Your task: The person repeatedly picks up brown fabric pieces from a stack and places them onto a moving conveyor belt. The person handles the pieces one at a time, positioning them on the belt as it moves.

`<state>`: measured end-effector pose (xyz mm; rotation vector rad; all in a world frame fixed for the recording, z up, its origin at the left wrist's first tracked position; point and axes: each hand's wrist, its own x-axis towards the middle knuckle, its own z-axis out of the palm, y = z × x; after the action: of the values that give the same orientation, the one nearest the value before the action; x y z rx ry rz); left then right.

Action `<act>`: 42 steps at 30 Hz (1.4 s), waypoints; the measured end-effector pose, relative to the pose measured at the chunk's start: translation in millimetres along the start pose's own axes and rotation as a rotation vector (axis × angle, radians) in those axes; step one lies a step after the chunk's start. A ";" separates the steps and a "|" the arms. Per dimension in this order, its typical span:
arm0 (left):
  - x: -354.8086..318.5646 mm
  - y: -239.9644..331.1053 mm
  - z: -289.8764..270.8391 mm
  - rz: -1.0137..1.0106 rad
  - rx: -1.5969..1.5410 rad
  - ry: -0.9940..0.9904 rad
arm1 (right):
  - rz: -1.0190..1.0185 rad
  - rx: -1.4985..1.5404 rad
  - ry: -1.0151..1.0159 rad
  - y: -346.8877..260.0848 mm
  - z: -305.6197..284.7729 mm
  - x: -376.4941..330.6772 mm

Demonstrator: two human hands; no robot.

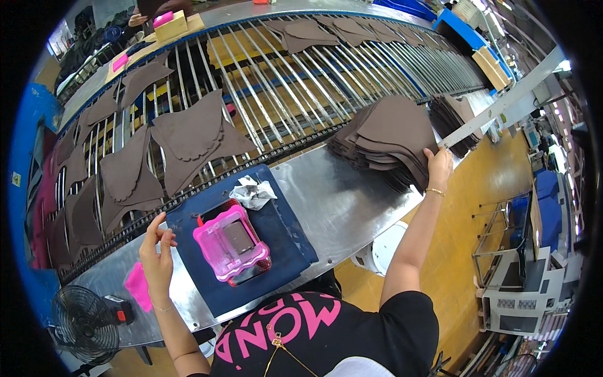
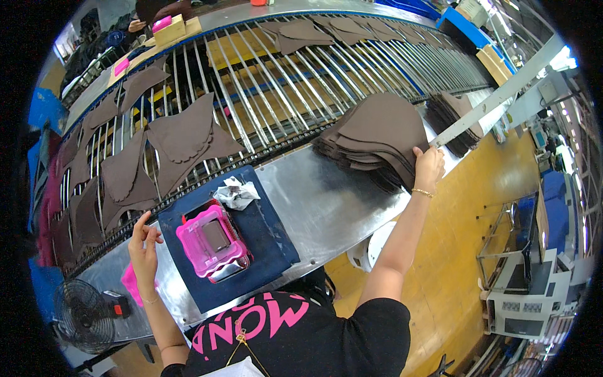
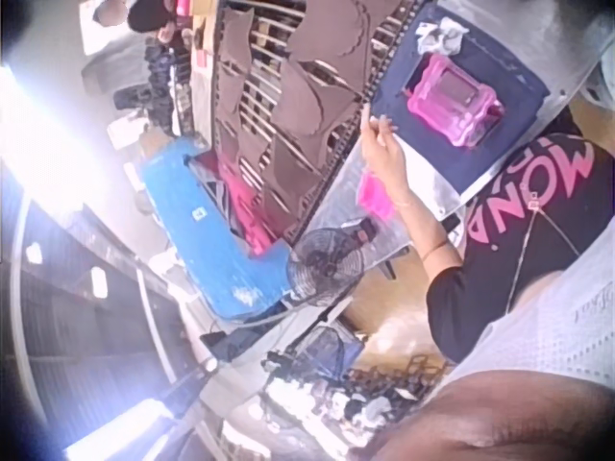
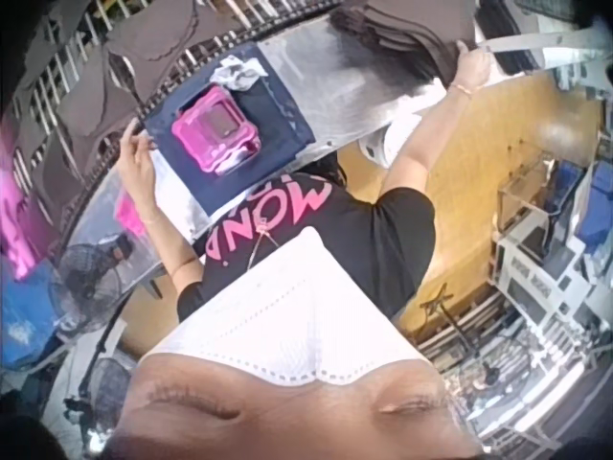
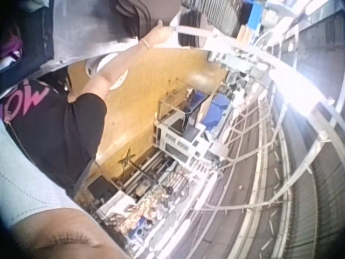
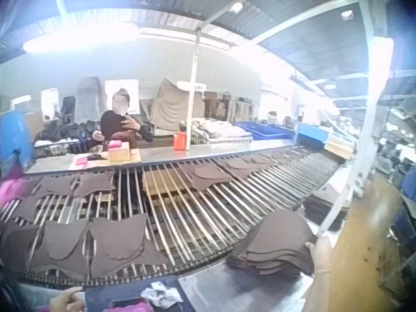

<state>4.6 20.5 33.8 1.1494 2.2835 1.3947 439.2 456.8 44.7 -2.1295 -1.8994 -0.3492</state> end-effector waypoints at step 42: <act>30.0 56.5 18.6 0.257 -0.001 -0.052 | -0.678 0.730 0.312 -111.8 -147.1 -60.1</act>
<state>23.2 67.8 77.0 1.5040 2.1585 1.4315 320.9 361.0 165.5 -0.8986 -2.0644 -0.0715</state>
